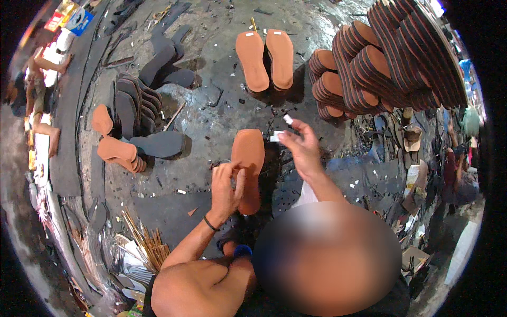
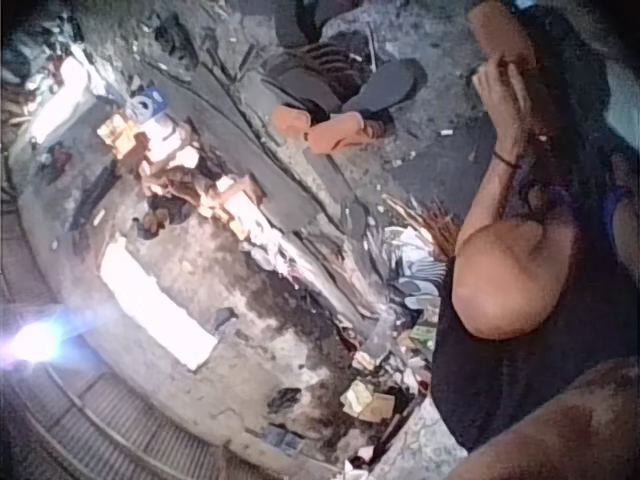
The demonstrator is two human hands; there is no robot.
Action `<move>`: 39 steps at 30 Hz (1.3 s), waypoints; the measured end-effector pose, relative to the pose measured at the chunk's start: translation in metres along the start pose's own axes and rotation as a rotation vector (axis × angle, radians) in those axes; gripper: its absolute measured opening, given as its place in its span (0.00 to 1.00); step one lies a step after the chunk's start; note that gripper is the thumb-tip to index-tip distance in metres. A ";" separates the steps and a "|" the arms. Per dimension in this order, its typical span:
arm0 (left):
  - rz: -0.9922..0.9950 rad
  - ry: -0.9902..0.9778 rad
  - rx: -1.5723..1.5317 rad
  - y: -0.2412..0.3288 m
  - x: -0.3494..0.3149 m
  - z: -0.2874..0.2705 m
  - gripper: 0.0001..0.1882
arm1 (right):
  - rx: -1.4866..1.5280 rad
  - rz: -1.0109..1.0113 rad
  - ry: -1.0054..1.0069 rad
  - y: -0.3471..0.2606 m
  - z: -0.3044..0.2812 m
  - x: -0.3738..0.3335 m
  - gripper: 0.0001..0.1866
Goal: The person sits on the floor and repeatedly picks up shoe soles, peels small white labels from a sheet, and sticks them onto the soles. The labeled soles are stacked in a pile nearby.
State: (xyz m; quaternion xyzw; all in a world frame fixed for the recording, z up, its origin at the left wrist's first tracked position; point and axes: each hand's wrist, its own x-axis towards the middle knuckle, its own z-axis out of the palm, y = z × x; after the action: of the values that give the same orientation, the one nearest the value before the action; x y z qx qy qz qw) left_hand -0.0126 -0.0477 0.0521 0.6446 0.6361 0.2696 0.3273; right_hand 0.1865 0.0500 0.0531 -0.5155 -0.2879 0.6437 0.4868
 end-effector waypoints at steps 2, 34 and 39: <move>0.107 0.077 0.031 -0.016 0.004 0.002 0.29 | -0.020 -0.045 -0.018 0.034 0.009 0.016 0.28; 0.094 -0.049 0.310 -0.019 0.048 0.024 0.50 | -0.335 -0.168 0.203 0.093 0.037 0.031 0.26; 0.057 -0.011 0.249 -0.031 0.043 0.051 0.49 | -0.776 -0.318 0.227 0.076 0.026 0.033 0.29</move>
State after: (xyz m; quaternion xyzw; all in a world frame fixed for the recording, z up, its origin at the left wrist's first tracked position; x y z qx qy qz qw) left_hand 0.0079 -0.0096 -0.0070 0.6996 0.6443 0.1942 0.2403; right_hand 0.1369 0.0562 -0.0184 -0.6769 -0.5292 0.3439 0.3788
